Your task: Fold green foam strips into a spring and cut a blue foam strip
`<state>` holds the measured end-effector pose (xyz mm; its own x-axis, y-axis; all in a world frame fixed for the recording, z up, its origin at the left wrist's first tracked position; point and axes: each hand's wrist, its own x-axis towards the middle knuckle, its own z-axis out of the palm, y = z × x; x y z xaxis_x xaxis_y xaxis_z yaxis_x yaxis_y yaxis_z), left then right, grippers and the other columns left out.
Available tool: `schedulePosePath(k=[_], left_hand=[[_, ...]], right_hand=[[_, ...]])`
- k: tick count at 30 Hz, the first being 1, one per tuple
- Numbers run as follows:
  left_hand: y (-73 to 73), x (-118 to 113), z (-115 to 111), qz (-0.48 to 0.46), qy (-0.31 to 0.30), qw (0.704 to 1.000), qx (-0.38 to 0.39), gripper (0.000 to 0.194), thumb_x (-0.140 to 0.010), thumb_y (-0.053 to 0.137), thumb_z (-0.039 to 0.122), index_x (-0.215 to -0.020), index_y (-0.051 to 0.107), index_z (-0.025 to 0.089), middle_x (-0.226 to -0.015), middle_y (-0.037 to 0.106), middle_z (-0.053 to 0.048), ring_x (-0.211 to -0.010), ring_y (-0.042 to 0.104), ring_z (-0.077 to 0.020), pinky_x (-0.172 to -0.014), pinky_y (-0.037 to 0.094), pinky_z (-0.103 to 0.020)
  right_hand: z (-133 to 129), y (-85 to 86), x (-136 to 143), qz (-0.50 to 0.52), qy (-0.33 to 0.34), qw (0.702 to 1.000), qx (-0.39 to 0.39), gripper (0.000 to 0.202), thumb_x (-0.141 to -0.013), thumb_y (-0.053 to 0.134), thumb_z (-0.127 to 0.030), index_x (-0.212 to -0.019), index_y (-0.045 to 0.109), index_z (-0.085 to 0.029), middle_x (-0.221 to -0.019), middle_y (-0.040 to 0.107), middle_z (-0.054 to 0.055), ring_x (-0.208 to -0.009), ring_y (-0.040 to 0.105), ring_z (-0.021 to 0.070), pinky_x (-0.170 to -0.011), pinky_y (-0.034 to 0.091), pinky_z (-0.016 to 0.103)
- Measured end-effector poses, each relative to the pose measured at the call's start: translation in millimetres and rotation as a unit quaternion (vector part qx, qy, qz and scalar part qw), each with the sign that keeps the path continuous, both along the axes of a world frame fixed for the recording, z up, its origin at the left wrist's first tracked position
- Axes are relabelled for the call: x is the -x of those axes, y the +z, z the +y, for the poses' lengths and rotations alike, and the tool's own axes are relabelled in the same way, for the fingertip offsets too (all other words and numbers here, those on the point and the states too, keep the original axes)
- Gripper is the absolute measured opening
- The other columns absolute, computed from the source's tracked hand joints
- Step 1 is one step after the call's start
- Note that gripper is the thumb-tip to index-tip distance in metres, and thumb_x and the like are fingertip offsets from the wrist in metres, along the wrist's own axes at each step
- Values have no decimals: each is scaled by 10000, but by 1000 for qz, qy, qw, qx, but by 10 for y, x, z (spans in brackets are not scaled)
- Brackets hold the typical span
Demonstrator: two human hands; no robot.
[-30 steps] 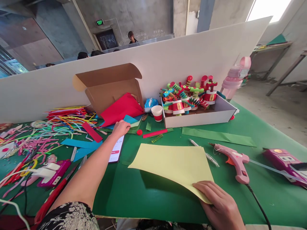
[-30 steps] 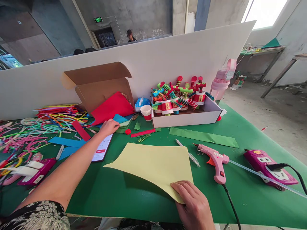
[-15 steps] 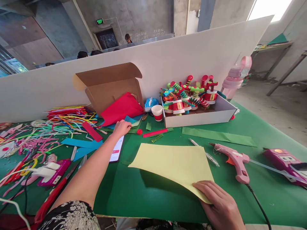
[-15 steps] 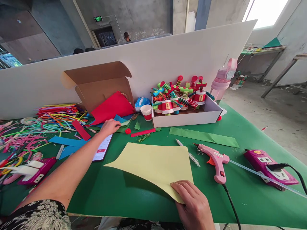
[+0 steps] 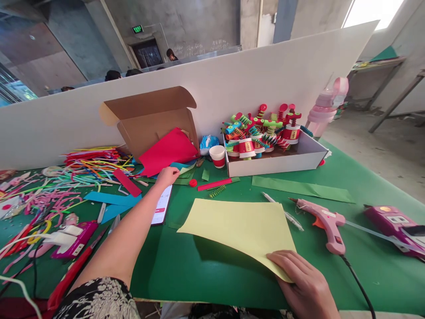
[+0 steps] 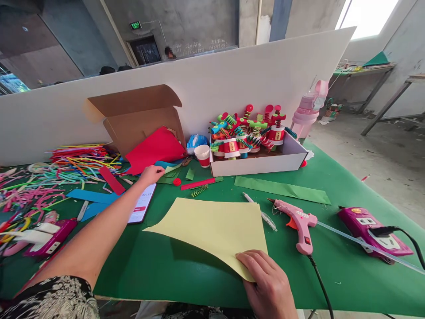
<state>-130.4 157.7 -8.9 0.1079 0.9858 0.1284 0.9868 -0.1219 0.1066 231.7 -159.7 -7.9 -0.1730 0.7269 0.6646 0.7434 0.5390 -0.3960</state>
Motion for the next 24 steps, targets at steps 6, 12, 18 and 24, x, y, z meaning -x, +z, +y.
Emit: schedulePosePath(k=[6, 12, 18, 24], left_hand=[[41, 28, 75, -49, 38, 998, 21, 260, -778, 518, 331, -811, 743, 206, -823, 752, -42, -788, 645, -209, -631, 429, -256], [67, 12, 62, -72, 49, 996, 23, 243, -758, 525, 333, -775, 738, 217, -789, 751, -31, -760, 645, -201, -623, 436, -248], [101, -21, -26, -63, 43, 997, 9, 249, -753, 499, 307, -747, 731, 217, -772, 745, -34, -755, 647, -201, -614, 433, -248], [239, -64, -321, -17, 23, 999, -22, 270, -772, 470, 330, -763, 719, 225, -764, 742, -43, -745, 645, -226, -615, 429, -268]], right_hand=[[-9, -18, -7, 7, 0, 1000, 10, 241, -839, 463, -79, -904, 663, -197, -765, 718, 43, -688, 696, 151, -611, 560, 222], [-10, -47, -20, 7, 1, 1000, 22, 243, -841, 462, -90, -896, 670, -202, -767, 722, 56, -692, 701, 170, -607, 563, 240], [-17, -32, -8, 7, 0, 1000, 17, 261, -825, 450, -57, -906, 656, -197, -762, 716, 51, -690, 692, 160, -608, 559, 234], [-46, -30, 13, 14, 14, 999, 27, 369, -743, 416, 1, -945, 650, -202, -799, 722, 48, -729, 687, 158, -638, 561, 245]])
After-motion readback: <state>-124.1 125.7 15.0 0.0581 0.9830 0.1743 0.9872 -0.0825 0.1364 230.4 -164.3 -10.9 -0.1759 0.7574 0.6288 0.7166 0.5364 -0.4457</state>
